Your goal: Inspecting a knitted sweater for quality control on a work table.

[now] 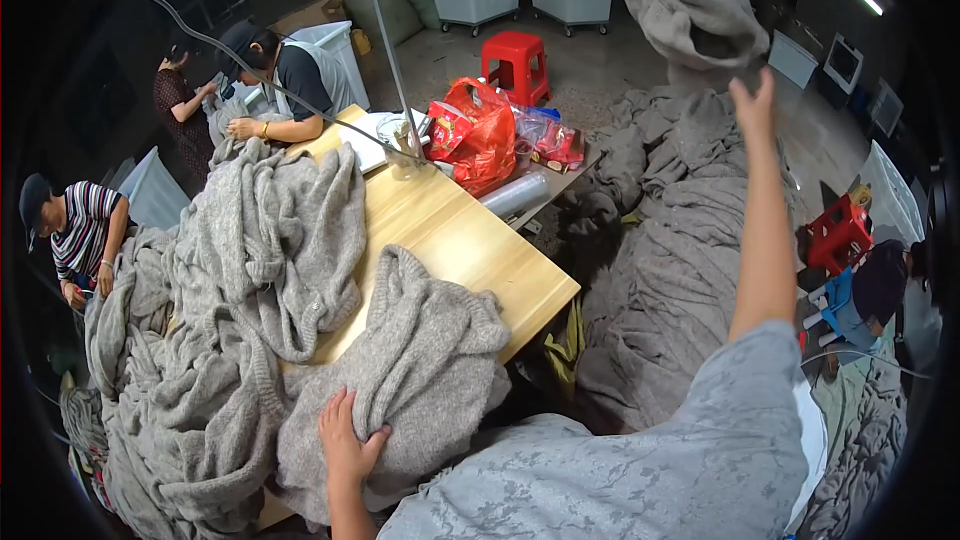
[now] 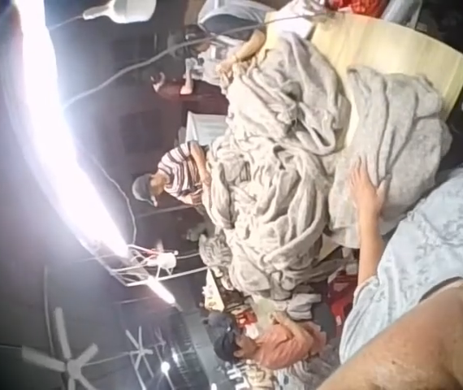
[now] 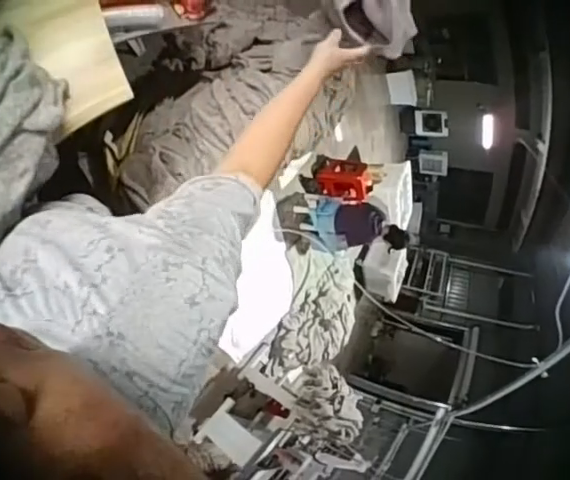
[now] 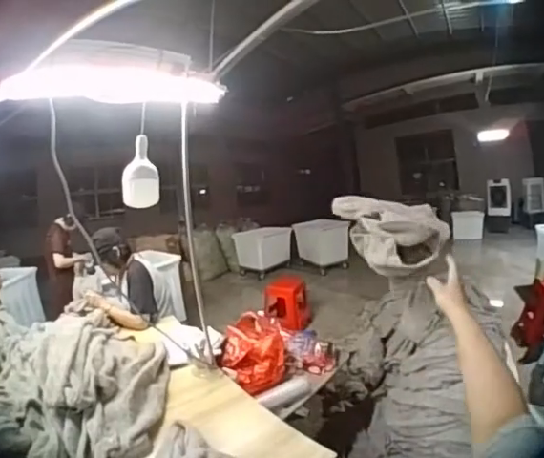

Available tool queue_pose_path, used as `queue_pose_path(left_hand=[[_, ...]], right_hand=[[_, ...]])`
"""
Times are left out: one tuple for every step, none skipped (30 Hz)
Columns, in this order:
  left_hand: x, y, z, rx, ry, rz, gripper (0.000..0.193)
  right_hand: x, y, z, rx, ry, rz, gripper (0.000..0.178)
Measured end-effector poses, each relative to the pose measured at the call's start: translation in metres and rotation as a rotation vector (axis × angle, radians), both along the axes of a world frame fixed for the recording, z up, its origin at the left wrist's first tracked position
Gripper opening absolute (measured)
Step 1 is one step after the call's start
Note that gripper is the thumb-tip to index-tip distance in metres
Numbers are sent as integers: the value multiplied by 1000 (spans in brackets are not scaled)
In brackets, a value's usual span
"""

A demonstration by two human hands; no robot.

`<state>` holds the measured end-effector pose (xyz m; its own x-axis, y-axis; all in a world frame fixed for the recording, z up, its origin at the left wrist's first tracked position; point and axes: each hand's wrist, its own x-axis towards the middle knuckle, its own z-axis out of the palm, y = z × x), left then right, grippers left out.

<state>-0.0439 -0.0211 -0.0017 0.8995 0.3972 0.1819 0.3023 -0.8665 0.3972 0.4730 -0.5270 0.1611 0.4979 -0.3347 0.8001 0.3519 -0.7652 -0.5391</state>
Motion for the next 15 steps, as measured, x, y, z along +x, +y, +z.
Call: queue_pose_path(left_hand=[[1,0,0,1,4,-7,72],[0,0,1,0,7,-10,72],[-1,-1,2,-3,-3,-10,71],[-2,-1,2,-9,-16,-13,71],[-2,0,1,-8,-15,-13,71],[-3,0,0,1,-29,-8,68],[-5,-1,-1,8,-43,0,65],[-5,-3,1,8,-40,0,65],[-7,-3,3,8,-71,-13,61],[-10,-4,4,9,-100,-16,57],[-8,-6,6,7,-98,-24,57],[-10,-6,8,-10,-138,-35,55],[-14,-7,11,-23,-178,-38,53],[-16,-10,17,-22,-172,-17,53],[-17,-14,25,4,-168,-23,53]], right_hand=[[-6,5,-34,-56,10,108,65],[-15,15,-61,-100,146,235,62],[-32,35,-93,-141,114,368,56],[-57,60,-107,-21,383,507,45],[-85,92,-122,70,379,645,34],[-116,125,-128,71,464,715,27],[-146,158,-127,37,532,844,25],[-170,188,-138,115,601,960,25],[-200,221,-138,151,778,1081,27],[-243,254,-121,221,1022,1176,35],[-264,273,-151,-50,804,1441,53],[-292,291,-144,-355,541,1621,69],[-322,307,-147,-555,402,1569,72],[-343,318,-150,-749,257,1506,76],[-346,327,-157,-749,256,1532,76]])
